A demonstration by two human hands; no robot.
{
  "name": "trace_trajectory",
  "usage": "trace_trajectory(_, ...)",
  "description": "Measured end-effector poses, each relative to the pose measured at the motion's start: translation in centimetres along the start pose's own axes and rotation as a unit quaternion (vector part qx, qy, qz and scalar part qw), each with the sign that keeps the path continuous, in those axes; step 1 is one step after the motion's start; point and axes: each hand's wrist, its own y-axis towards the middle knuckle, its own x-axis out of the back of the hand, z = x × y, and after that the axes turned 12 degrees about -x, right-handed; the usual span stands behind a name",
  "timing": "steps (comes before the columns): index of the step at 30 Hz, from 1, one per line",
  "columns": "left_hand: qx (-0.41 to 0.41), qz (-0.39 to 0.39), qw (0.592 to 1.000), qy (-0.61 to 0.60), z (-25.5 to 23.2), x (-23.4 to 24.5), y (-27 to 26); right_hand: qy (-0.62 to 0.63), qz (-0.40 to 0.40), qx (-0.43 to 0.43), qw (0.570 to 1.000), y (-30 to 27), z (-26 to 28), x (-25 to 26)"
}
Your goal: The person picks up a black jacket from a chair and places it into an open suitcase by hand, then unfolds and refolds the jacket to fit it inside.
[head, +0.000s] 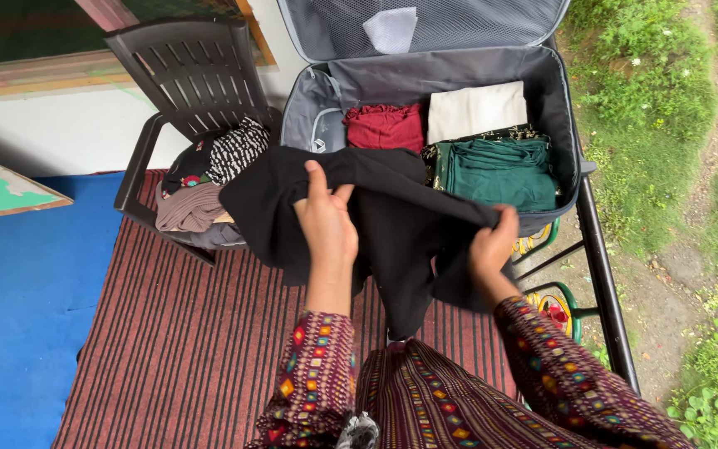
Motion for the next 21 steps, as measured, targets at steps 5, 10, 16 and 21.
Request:
trace_trajectory(5, -0.010, 0.027, 1.000, 0.010, -1.6, 1.3, 2.0, -0.063, -0.074, 0.086, 0.992, 5.5, 5.8, 3.6)
trace_trajectory(10, -0.027, -0.005, 0.999, 0.019, -3.1, 0.9, 2.8, -0.158, -0.163, 0.179, 0.957, 9.5, 6.1, 6.4)
trace_trajectory(16, -0.037, -0.018, 0.998, 0.047, -2.1, 3.1, 5.0, -0.158, -0.161, 0.095, 0.970, 15.3, 0.2, 8.2)
trace_trajectory(21, -0.004, -0.015, 0.996, 0.089, -1.4, 3.5, 5.8, -0.166, -0.180, 0.108, 0.964, 16.2, 1.3, 8.8)
